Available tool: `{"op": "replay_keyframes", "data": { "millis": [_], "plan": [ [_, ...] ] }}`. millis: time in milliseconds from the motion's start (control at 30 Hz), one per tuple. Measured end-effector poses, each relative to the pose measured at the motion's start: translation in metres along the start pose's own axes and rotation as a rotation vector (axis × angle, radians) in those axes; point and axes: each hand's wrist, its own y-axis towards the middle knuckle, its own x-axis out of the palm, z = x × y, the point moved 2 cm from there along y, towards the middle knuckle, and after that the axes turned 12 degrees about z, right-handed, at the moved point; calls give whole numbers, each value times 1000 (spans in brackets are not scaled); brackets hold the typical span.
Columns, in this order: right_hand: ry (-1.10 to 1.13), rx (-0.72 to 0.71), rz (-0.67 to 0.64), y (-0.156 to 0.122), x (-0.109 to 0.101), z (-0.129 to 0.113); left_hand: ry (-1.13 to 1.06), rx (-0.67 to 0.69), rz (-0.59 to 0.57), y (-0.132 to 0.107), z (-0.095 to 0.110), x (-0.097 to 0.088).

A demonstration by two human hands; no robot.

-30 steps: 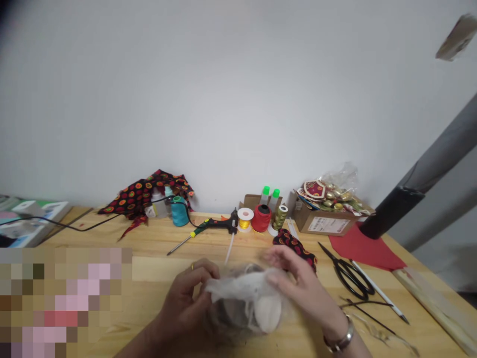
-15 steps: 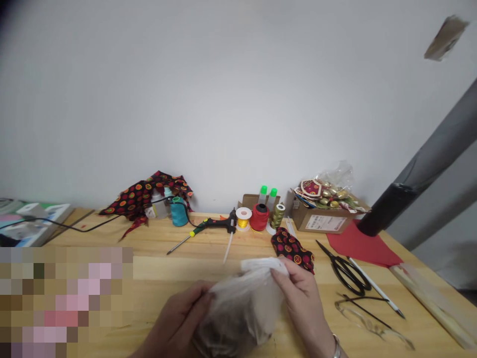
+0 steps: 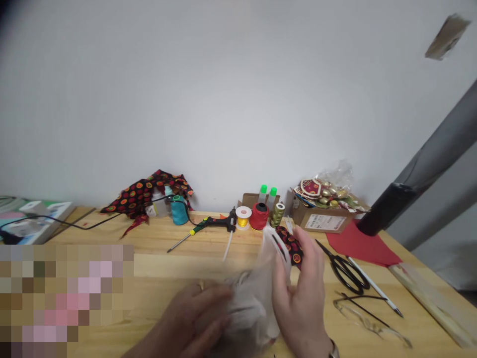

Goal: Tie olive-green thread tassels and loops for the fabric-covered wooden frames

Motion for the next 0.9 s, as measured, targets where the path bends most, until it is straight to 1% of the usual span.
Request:
{"op": "replay_keyframes", "data": {
  "millis": [33, 67, 100, 133, 167, 200, 233, 267, 300, 333, 367, 433, 500, 600, 667, 733, 800, 900],
  "plan": [
    [-20, -145, -1, 1, -3, -10, -34, -50, -127, 2, 1, -1],
    [-5, -231, -45, 3, -5, -19, -72, -97, -204, 5, 0, -3],
    [31, -257, -116, 7, -6, -25, -104, -138, -227, 10, -2, -8],
    [63, -229, -207, 13, -4, -30, -75, -186, -167, 16, -7, -14],
    [71, -167, -301, 20, 1, -32, 62, -225, -60, 22, -15, -21],
    [51, -93, -397, 27, 9, -30, 252, -271, 19, 29, -24, -27],
    [-7, -24, -496, 34, 20, -26, 344, -300, 49, 35, -34, -32],
    [-106, 29, -656, 38, 35, -20, 406, -320, 59, 40, -45, -35],
    [-220, 33, -838, 40, 52, -12, 474, -338, 60, 44, -55, -37],
    [-355, -2, -1018, 39, 69, -3, 550, -360, 68, 46, -66, -38],
    [-407, -22, -1079, 39, 86, 5, 624, -382, 70, 48, -75, -37],
    [-495, -53, -1110, 33, 118, 20, 746, -418, 77, 48, -90, -34],
    [-592, -81, -1105, 23, 145, 30, 842, -444, 86, 47, -99, -31],
    [-723, -110, -1086, 5, 174, 35, 944, -478, 93, 47, -105, -29],
    [-791, -120, -1072, -4, 187, 35, 977, -504, 70, 48, -107, -32],
    [-845, -127, -1056, -11, 197, 36, 981, -533, 21, 46, -107, -36],
    [-884, -137, -1039, -14, 203, 37, 966, -559, -35, 41, -105, -40],
    [-902, -172, -1028, -17, 206, 39, 928, -580, -99, 24, -95, -46]
  ]
}}
